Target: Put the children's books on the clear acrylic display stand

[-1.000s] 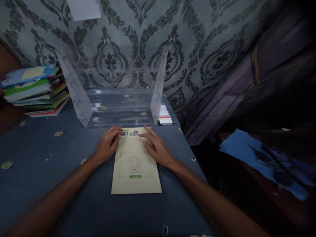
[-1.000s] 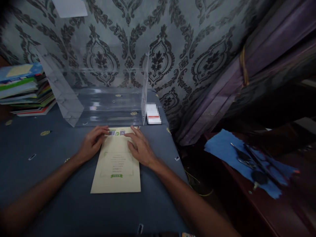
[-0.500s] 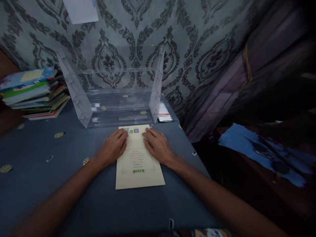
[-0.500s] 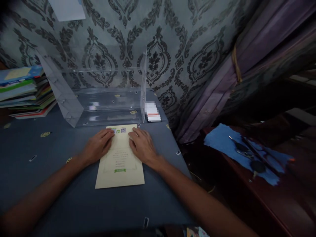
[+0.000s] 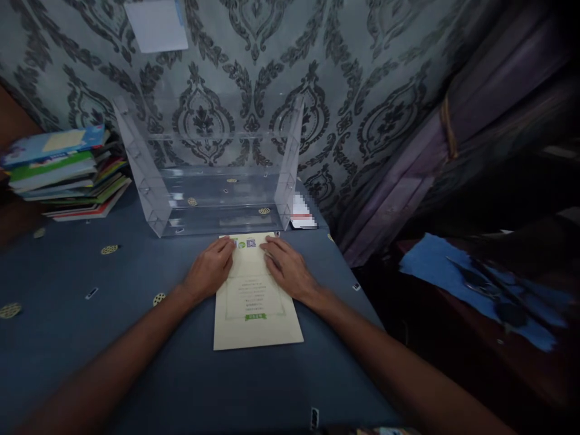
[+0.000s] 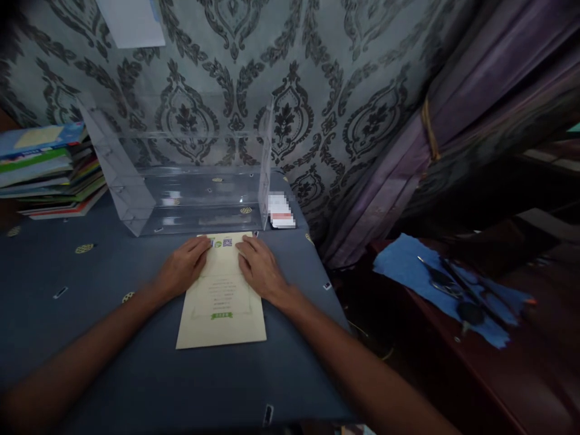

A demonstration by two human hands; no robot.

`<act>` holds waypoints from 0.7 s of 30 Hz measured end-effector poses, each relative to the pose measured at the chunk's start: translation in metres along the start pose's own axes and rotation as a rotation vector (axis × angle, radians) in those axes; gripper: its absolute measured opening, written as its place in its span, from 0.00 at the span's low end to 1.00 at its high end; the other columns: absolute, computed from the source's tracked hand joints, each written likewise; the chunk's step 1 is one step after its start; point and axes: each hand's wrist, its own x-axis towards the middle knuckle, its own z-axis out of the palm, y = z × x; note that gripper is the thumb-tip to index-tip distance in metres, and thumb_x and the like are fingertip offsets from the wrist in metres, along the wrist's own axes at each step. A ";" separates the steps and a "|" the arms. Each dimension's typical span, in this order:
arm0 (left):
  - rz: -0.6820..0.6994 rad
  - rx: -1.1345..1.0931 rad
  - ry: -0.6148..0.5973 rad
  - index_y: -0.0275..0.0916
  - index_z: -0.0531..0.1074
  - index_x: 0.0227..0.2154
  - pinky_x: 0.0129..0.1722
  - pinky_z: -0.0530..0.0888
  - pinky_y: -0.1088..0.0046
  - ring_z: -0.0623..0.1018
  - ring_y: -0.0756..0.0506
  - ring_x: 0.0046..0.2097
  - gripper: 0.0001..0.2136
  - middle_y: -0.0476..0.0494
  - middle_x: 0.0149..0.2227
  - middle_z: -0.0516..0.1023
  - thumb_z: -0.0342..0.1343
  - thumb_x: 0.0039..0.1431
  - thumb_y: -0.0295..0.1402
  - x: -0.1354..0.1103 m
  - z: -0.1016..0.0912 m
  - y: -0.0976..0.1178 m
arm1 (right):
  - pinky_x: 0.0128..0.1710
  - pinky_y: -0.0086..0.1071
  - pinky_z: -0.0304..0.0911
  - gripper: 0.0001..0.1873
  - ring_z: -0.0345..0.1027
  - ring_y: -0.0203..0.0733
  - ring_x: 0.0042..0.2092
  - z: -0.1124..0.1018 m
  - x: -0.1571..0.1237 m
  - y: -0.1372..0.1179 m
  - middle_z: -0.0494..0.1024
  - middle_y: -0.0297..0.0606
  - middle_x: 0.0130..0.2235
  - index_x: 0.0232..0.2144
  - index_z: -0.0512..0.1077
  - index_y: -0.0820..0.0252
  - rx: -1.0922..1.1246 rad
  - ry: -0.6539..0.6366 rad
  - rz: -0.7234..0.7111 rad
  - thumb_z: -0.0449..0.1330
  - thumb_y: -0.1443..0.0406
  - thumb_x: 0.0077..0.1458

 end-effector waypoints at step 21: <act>0.041 0.072 -0.027 0.39 0.71 0.43 0.52 0.75 0.62 0.75 0.41 0.51 0.12 0.39 0.47 0.77 0.44 0.67 0.23 0.023 -0.001 -0.009 | 0.66 0.52 0.59 0.21 0.63 0.51 0.65 0.008 0.009 0.011 0.71 0.51 0.60 0.55 0.71 0.62 -0.017 -0.006 0.044 0.47 0.70 0.65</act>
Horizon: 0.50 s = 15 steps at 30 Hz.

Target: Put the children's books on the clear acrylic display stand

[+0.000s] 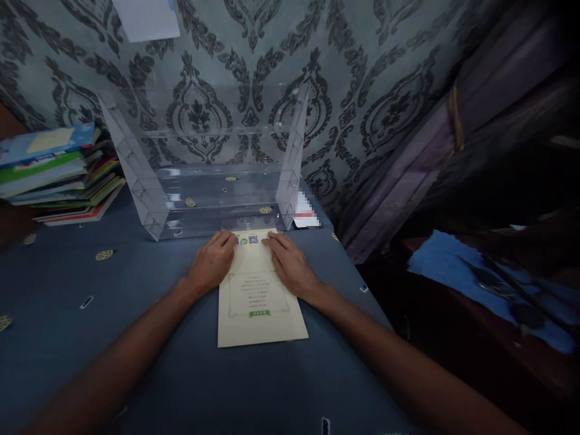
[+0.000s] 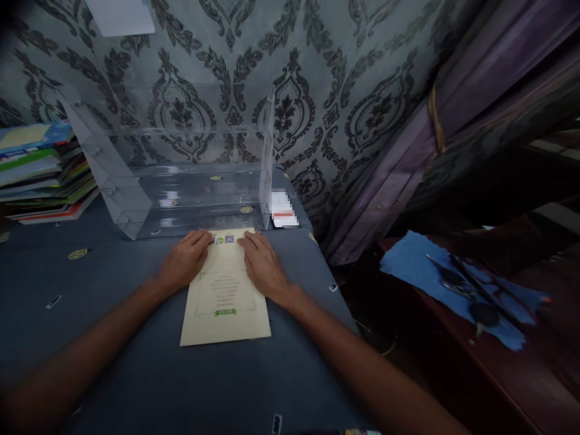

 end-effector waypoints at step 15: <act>0.106 0.091 0.081 0.38 0.73 0.39 0.43 0.73 0.60 0.77 0.39 0.45 0.08 0.39 0.42 0.80 0.48 0.67 0.26 -0.017 -0.013 0.004 | 0.61 0.55 0.64 0.18 0.67 0.53 0.61 -0.017 -0.018 -0.013 0.76 0.52 0.55 0.52 0.72 0.61 0.087 0.111 0.033 0.48 0.62 0.69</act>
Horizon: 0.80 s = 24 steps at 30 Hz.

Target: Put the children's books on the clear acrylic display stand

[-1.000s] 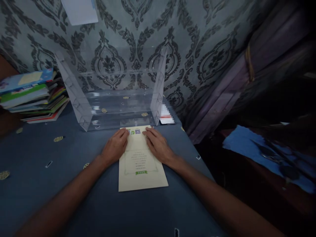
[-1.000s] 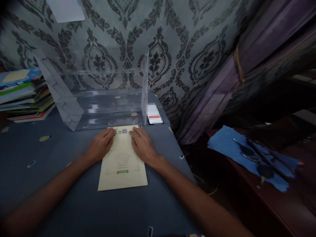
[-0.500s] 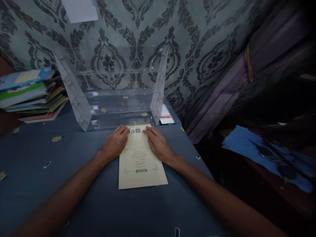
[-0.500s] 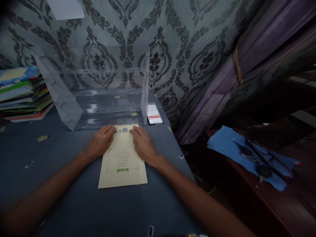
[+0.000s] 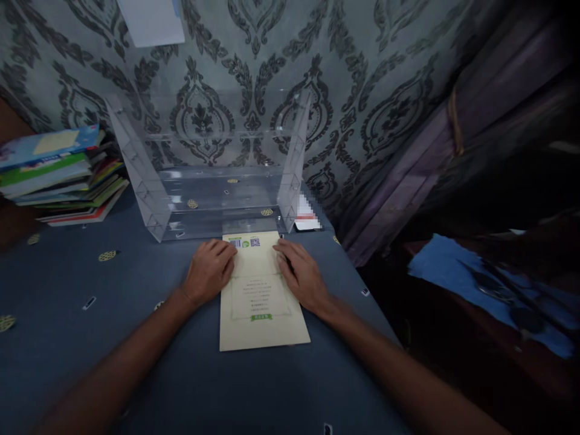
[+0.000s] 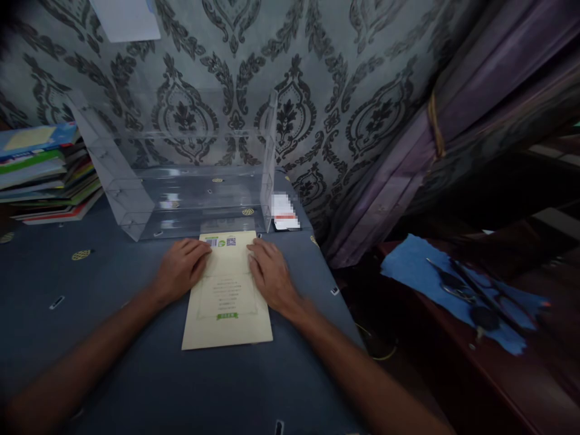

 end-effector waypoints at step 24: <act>0.422 -0.131 0.269 0.35 0.74 0.32 0.28 0.63 0.68 0.70 0.48 0.27 0.07 0.50 0.23 0.72 0.53 0.64 0.25 -0.007 -0.028 0.089 | 0.52 0.44 0.70 0.17 0.74 0.45 0.50 0.031 0.046 -0.028 0.80 0.43 0.47 0.54 0.71 0.56 0.343 -0.166 -0.113 0.47 0.66 0.70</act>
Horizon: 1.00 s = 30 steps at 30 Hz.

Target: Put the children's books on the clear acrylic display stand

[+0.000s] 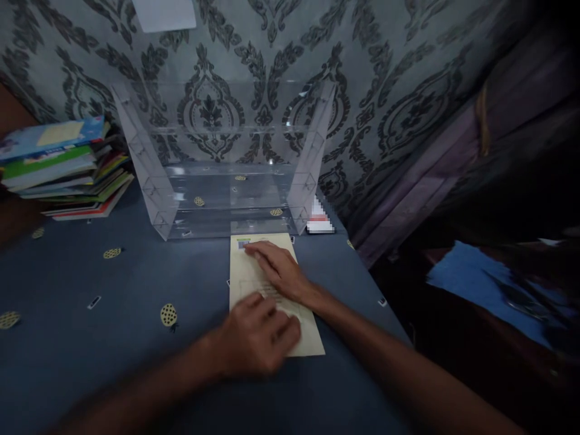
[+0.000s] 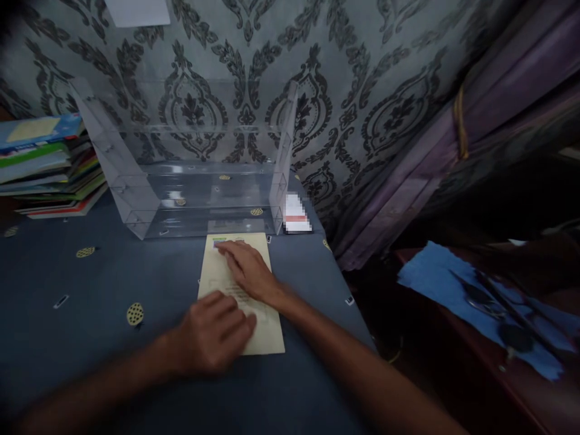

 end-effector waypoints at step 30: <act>0.227 -0.217 -0.338 0.40 0.74 0.56 0.55 0.71 0.77 0.71 0.49 0.64 0.17 0.47 0.63 0.73 0.44 0.74 0.35 -0.035 0.056 0.096 | 0.70 0.65 0.41 0.40 0.39 0.66 0.73 -0.014 -0.036 -0.069 0.52 0.59 0.72 0.65 0.63 0.60 -0.314 -0.717 -0.226 0.68 0.52 0.56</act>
